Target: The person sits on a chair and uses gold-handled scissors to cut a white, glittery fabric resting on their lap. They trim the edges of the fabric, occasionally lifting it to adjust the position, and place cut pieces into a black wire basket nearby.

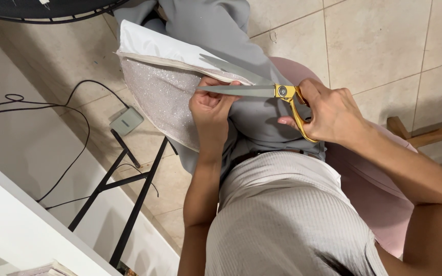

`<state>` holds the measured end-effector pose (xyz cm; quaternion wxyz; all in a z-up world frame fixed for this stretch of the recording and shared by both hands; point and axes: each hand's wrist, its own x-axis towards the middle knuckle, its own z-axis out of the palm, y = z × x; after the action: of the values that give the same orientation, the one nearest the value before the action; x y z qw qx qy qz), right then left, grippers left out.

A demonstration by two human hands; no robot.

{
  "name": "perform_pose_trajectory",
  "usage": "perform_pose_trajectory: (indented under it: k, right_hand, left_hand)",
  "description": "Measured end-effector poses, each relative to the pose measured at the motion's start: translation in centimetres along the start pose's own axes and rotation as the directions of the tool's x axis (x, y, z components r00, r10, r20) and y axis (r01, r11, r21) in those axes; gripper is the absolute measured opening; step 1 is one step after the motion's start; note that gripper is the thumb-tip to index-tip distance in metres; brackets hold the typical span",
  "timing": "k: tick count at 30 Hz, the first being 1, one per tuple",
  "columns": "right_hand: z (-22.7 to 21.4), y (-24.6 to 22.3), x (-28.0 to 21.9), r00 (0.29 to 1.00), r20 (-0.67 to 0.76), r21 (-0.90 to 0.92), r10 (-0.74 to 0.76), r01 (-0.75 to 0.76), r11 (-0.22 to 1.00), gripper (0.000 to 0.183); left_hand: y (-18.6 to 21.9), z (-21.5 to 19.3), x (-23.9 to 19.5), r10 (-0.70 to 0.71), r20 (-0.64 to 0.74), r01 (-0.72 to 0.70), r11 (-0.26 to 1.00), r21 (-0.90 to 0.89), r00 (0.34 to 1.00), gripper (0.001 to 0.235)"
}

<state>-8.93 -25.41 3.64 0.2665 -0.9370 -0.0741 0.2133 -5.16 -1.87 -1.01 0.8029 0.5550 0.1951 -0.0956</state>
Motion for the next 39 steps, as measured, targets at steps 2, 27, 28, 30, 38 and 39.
perform_pose_trajectory:
  k: [2, 27, 28, 30, 38, 39]
  right_hand:
    - [0.4, 0.4, -0.2, 1.000, 0.003, -0.006, -0.001, 0.001, 1.000, 0.055]
    - [0.9, 1.8, -0.8, 0.991, 0.130, 0.067, 0.015, -0.024, 0.997, 0.045]
    - [0.7, 1.5, -0.7, 0.992, 0.129, 0.067, 0.014, -0.023, 0.998, 0.045]
    - [0.3, 1.1, -0.6, 0.990, 0.140, 0.038, 0.026, -0.031, 0.999, 0.050]
    - [0.3, 0.6, 0.5, 0.997, 0.067, 0.032, -0.048, 0.046, 0.998, 0.055]
    - [0.5, 0.7, 0.5, 0.997, 0.062, 0.032, -0.054, 0.052, 0.998, 0.054]
  left_hand:
    - [-0.7, -0.5, -0.1, 0.004, 0.016, -0.004, 1.000, -0.023, 1.000, 0.019]
    - [0.2, -0.3, -0.6, -0.022, 0.043, 0.024, 0.998, -0.050, 0.999, 0.018]
    - [0.1, -0.5, -0.6, -0.021, 0.043, 0.023, 0.998, -0.050, 0.999, 0.018]
    - [-0.2, -0.7, -0.5, -0.023, 0.045, 0.025, 0.999, -0.047, 0.999, 0.017]
    - [-1.0, -0.4, -0.8, -0.036, 0.075, 0.045, 0.991, -0.128, 0.997, 0.018]
    - [-1.2, -0.5, -0.9, -0.037, 0.077, 0.046, 0.992, -0.121, 0.996, 0.020]
